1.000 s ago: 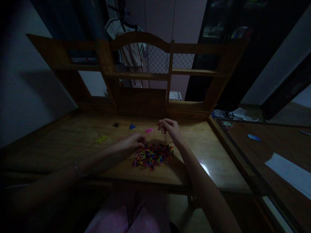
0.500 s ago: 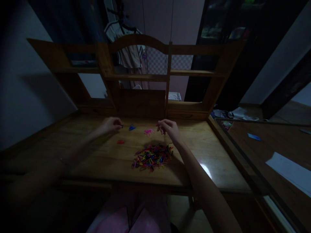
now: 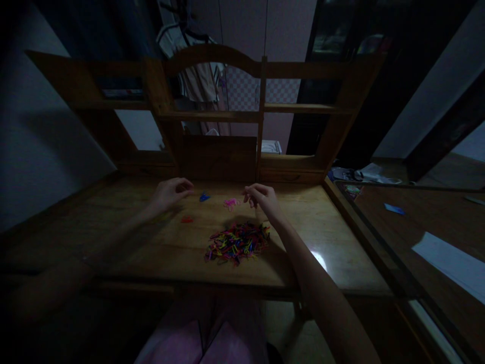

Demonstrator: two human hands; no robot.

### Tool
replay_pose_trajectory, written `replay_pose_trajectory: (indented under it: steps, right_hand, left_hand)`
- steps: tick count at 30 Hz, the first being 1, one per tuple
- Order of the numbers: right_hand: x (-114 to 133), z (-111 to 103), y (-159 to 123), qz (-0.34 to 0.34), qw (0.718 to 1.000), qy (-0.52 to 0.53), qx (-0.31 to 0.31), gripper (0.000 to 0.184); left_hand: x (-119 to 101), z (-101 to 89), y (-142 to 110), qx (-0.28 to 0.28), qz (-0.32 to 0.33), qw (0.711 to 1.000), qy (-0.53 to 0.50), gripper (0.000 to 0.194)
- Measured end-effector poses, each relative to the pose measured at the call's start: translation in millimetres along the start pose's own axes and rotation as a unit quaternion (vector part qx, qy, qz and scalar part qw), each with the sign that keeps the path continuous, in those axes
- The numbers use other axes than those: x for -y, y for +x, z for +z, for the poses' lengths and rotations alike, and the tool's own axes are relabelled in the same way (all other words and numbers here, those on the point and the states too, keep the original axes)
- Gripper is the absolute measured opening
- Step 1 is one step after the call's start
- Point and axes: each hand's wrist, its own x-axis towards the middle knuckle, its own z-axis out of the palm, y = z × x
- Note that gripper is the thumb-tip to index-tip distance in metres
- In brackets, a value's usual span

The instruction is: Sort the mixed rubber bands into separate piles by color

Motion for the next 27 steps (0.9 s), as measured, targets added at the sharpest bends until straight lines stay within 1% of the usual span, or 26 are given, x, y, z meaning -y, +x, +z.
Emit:
replay_pose_trajectory:
  steps: [3,5,7,9,12,17,21,24,27]
  right_hand:
    - [-1,0,0,0.009,1.0,-0.004,-0.004,0.032]
    - [-1,0,1,0.01,1.0,-0.005,-0.006,0.032]
    - [-2,0,1,0.01,1.0,-0.009,-0.006,0.032]
    - [-1,0,1,0.012,1.0,-0.015,-0.007,0.031]
    - [-1,0,0,0.012,1.0,-0.018,-0.008,0.031]
    - [-2,0,0,0.007,1.0,-0.018,-0.005,0.031]
    - [-3,0,0,0.006,1.0,-0.028,-0.007,0.031]
    - [-2,0,0,0.006,1.0,-0.023,-0.008,0.031]
    - [-2,0,0,0.005,1.0,-0.017,-0.003,0.031]
  left_hand:
    - [-52,15.2,-20,0.095,0.033,0.993,-0.067,0.014]
    - [-85,22.9,-38,0.161,0.052,0.979,-0.112,0.012]
    - [-110,27.6,-54,0.18,0.065,0.974,-0.121,0.012]
    - [-123,30.7,-65,0.196,0.07,0.97,-0.122,0.014]
    - [-125,36.9,-72,0.208,0.077,0.967,-0.128,0.016]
    - [-114,51.4,-71,0.214,0.103,0.966,-0.102,0.017]
    - [-112,57.8,-69,0.206,0.113,0.967,-0.095,0.014]
    - [-110,58.0,-69,0.196,0.103,0.969,-0.114,0.012]
    - [-109,54.0,-67,0.187,0.07,0.967,-0.155,0.012]
